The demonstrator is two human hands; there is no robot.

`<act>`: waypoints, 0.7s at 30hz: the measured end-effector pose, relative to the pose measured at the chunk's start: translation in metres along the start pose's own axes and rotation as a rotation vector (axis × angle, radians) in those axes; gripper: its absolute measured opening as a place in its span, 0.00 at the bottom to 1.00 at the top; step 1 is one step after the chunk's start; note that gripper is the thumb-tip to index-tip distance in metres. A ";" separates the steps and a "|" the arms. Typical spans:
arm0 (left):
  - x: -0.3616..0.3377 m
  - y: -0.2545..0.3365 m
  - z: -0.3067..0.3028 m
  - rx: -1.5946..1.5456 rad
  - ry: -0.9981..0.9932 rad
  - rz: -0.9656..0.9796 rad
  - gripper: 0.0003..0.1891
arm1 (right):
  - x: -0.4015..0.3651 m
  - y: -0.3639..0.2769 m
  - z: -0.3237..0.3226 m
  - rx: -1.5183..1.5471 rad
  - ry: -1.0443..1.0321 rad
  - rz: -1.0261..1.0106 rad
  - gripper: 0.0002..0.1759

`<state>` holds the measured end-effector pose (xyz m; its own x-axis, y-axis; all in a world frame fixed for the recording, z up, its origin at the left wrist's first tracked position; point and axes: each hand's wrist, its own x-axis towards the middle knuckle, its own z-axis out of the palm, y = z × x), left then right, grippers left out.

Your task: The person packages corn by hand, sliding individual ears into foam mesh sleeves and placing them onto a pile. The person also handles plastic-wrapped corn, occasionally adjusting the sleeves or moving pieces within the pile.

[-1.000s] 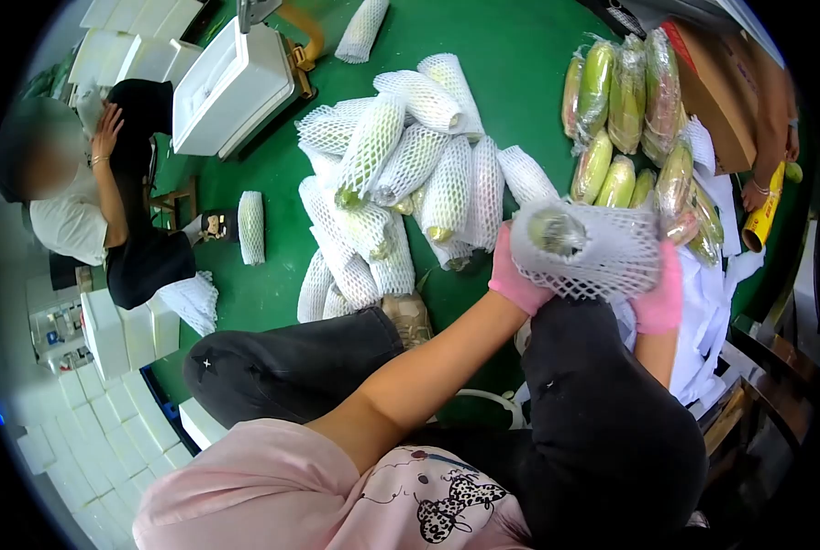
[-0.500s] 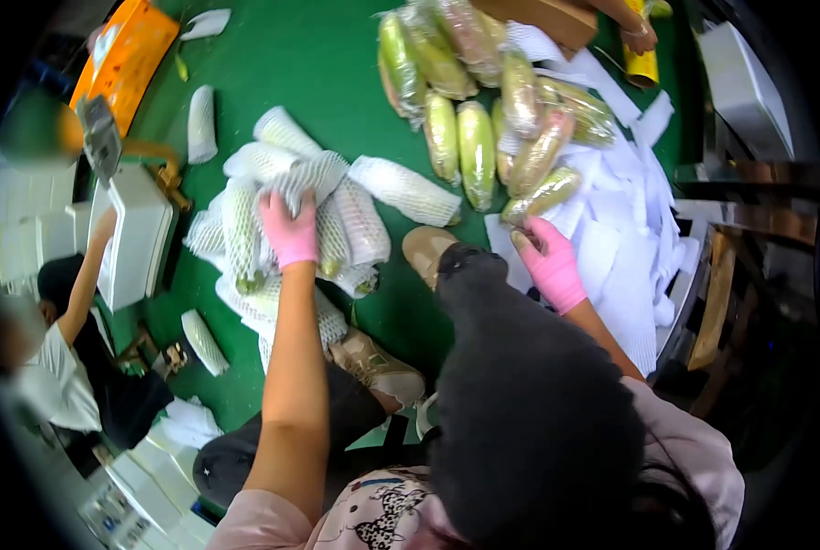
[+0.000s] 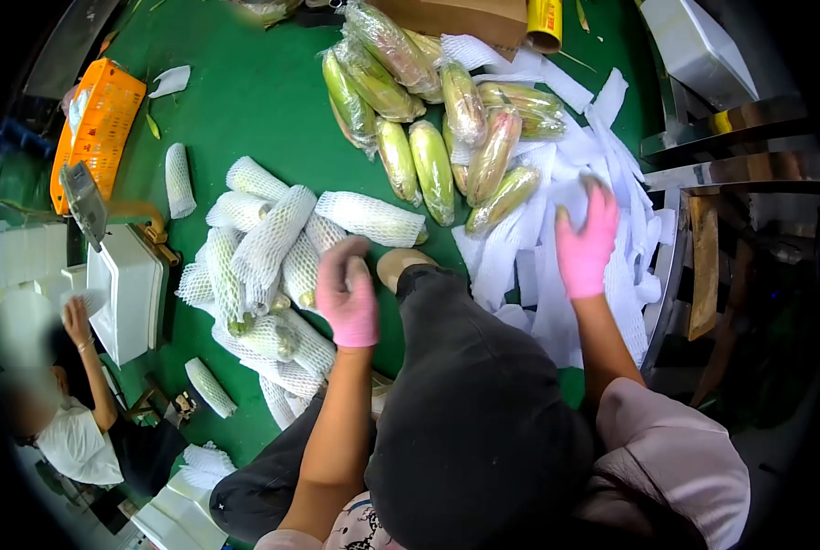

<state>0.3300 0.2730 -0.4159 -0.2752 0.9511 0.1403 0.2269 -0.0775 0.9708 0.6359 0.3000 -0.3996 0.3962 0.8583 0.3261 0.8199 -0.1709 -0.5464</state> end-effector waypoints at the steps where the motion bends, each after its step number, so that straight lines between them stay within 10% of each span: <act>1: 0.001 0.000 0.008 0.017 -0.115 0.020 0.14 | 0.017 -0.007 -0.002 -0.301 0.088 -0.152 0.22; 5: 0.022 0.042 0.044 -0.001 -0.318 0.139 0.16 | 0.048 0.032 0.010 -0.378 -0.509 -0.057 0.22; 8: 0.052 0.091 0.065 0.472 -0.467 0.760 0.22 | 0.049 -0.046 -0.016 0.052 -0.266 -0.534 0.18; 11: 0.068 0.098 0.086 0.471 -0.516 0.896 0.27 | 0.032 -0.098 -0.005 0.900 -0.511 -0.070 0.17; 14: 0.104 0.086 0.092 0.159 -0.439 0.721 0.29 | 0.049 -0.123 0.015 1.747 -0.918 0.682 0.18; 18: 0.116 0.031 0.088 0.174 -0.363 0.598 0.23 | 0.061 -0.094 0.078 1.196 -1.197 0.252 0.13; 21: 0.084 0.009 0.099 -0.337 -0.189 -0.094 0.19 | 0.043 -0.100 0.113 0.922 -0.847 0.006 0.07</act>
<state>0.4018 0.3817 -0.4143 -0.0965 0.9945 0.0400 -0.1187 -0.0514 0.9916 0.5246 0.4089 -0.4180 -0.2712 0.9584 -0.0893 0.0891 -0.0674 -0.9937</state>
